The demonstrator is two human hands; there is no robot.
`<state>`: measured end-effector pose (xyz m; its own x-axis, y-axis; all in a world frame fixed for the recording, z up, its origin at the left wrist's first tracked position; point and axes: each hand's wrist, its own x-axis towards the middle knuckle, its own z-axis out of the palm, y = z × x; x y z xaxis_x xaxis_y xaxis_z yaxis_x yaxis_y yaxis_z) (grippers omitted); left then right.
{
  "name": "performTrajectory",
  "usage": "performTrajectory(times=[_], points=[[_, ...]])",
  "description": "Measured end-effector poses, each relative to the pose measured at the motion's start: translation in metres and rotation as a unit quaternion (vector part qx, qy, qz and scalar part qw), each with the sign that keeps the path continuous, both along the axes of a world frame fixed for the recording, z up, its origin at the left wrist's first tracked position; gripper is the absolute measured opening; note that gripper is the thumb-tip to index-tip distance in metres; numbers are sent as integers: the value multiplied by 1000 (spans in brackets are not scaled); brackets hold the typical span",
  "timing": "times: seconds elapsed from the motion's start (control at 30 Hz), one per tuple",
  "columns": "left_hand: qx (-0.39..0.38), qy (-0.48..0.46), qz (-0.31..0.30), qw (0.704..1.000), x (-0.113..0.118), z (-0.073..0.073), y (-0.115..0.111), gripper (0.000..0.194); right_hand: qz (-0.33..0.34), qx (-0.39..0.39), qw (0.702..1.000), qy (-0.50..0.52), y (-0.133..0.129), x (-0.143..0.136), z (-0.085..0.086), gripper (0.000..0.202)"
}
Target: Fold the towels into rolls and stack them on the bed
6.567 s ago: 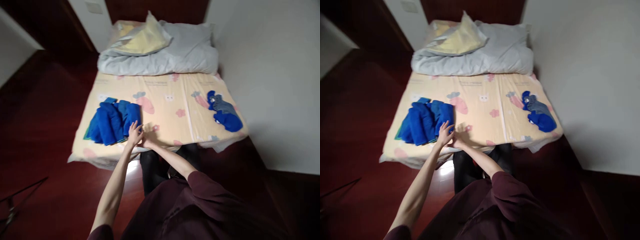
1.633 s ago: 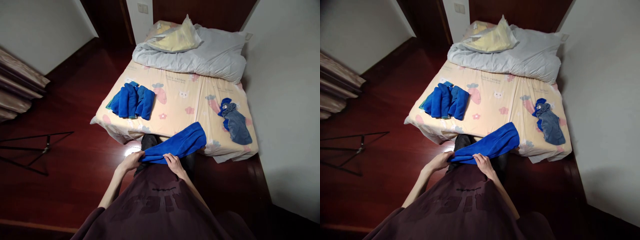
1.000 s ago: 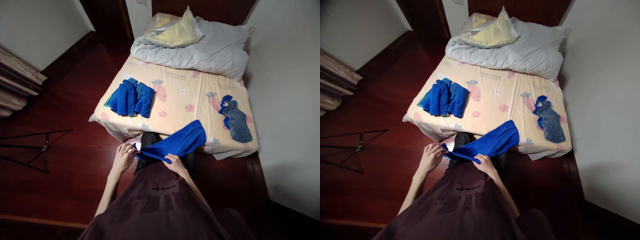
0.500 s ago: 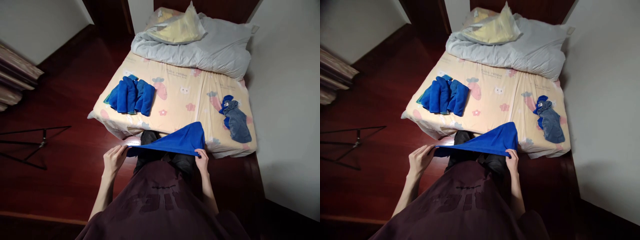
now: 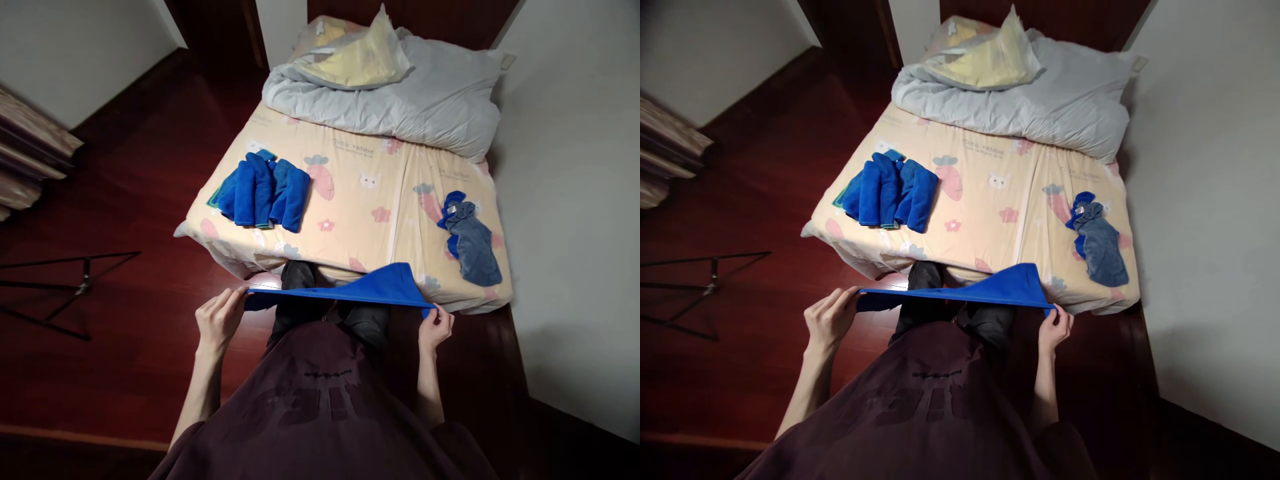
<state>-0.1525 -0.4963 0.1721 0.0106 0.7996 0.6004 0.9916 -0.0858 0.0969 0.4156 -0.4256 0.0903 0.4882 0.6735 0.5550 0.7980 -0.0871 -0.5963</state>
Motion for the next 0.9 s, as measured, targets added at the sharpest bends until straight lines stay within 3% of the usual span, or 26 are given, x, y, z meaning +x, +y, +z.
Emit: performTrajectory(times=[0.2,0.33,0.43,0.53,0.73,0.8,0.9], points=[[-21,-59,71,995,-16,8,0,19,-54,12,997,-55,1,32,41,50],[-24,-46,73,996,-23,17,9,20,61,-78,994,-51,5,52,79,56],[-5,-13,45,999,-29,28,22,21,158,-172,972,16,13,58,105,59],[10,-10,28,1000,-39,43,37,26,205,-236,944,104,24,60,125,66],[21,-1,47,999,-63,74,56,31,258,-251,918,169,38,76,148,71],[10,-2,52,999,-70,81,60,27,268,-258,918,140,42,84,151,69],[-7,-29,9,1000,-74,90,70,28,243,-225,943,35,50,93,157,61]])
